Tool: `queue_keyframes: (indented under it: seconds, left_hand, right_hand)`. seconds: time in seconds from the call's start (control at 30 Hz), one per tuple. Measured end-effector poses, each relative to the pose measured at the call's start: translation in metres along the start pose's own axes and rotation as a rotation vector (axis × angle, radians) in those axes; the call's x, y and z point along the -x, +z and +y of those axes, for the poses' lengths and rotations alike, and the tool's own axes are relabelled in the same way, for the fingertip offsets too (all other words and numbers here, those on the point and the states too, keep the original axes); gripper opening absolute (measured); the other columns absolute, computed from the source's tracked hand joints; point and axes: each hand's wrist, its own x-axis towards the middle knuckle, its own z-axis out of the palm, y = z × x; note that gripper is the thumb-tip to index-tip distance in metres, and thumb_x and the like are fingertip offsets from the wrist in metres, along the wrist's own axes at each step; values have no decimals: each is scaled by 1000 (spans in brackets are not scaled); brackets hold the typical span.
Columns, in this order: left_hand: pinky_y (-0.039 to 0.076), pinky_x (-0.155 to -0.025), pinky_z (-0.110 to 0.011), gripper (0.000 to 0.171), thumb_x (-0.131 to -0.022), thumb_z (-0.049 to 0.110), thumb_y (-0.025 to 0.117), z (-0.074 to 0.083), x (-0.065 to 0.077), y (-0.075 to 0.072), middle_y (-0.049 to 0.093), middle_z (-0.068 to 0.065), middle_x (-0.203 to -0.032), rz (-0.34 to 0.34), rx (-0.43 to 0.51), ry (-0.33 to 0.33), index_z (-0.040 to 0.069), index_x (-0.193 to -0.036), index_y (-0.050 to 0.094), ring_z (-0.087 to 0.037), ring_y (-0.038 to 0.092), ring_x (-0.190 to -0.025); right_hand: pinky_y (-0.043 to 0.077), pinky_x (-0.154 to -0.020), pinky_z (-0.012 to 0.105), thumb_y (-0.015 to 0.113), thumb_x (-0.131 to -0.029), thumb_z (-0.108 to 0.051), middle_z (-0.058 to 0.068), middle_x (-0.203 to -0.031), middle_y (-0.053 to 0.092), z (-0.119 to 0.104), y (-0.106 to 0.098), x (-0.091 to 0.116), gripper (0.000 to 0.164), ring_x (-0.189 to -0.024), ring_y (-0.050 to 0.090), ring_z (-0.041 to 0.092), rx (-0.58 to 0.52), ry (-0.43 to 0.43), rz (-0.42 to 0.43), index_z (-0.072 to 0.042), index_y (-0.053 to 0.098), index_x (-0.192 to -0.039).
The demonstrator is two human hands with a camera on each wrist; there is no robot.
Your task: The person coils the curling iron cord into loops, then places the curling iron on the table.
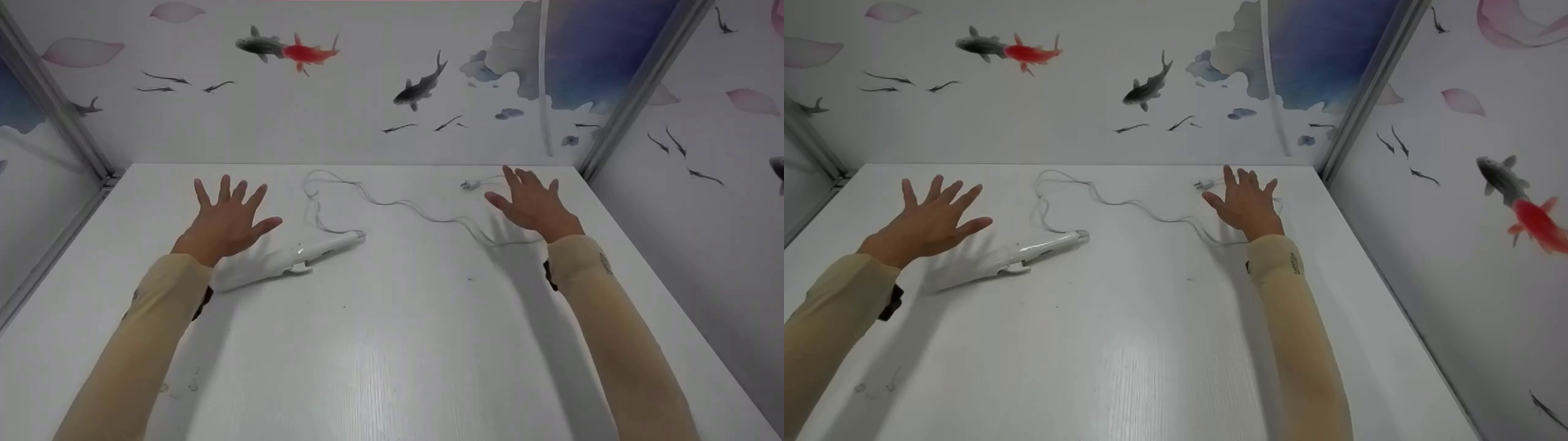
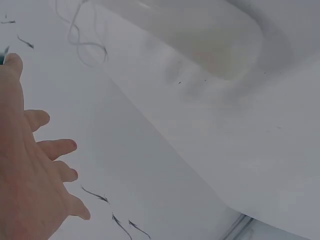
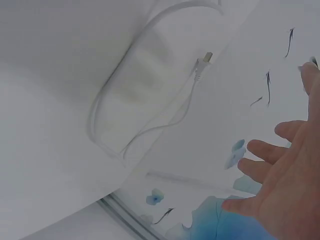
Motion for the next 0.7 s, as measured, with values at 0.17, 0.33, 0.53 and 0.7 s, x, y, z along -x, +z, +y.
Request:
queue_keyframes:
  seconds: [0.17,0.33,0.53,0.7]
  left_hand:
    - [-4,-109,-81,73,-105,53,37,2,6,16,34,-37,-153,26,6,24,3,-158,24,-55,31,-143]
    - [2,-110,-80,72,-105,52,40,3,11,34,42,-36,-146,28,47,31,3,-156,29,-52,48,-132]
    - [7,-113,-76,72,-104,52,44,3,16,55,43,-34,-146,-35,148,-2,2,-154,34,-51,42,-136]
    - [19,-113,-73,75,-101,55,49,3,18,69,47,-32,-142,-64,187,-7,1,-151,38,-50,44,-134]
  right_hand:
    - [2,-112,78,28,-104,-62,31,-162,16,1,12,1,85,-151,14,49,-24,4,-6,-2,8,-160]
    - [7,-113,76,27,-104,-63,32,-162,17,-3,24,-1,85,-150,17,50,-64,0,-19,-2,8,-160]
    - [11,-115,73,29,-104,-61,32,-162,18,-13,40,-5,82,-149,20,50,-128,-13,-55,-3,10,-160]
    - [12,-118,69,35,-105,-57,30,-163,17,-17,53,-10,80,-152,16,47,-200,13,-102,-3,14,-160]
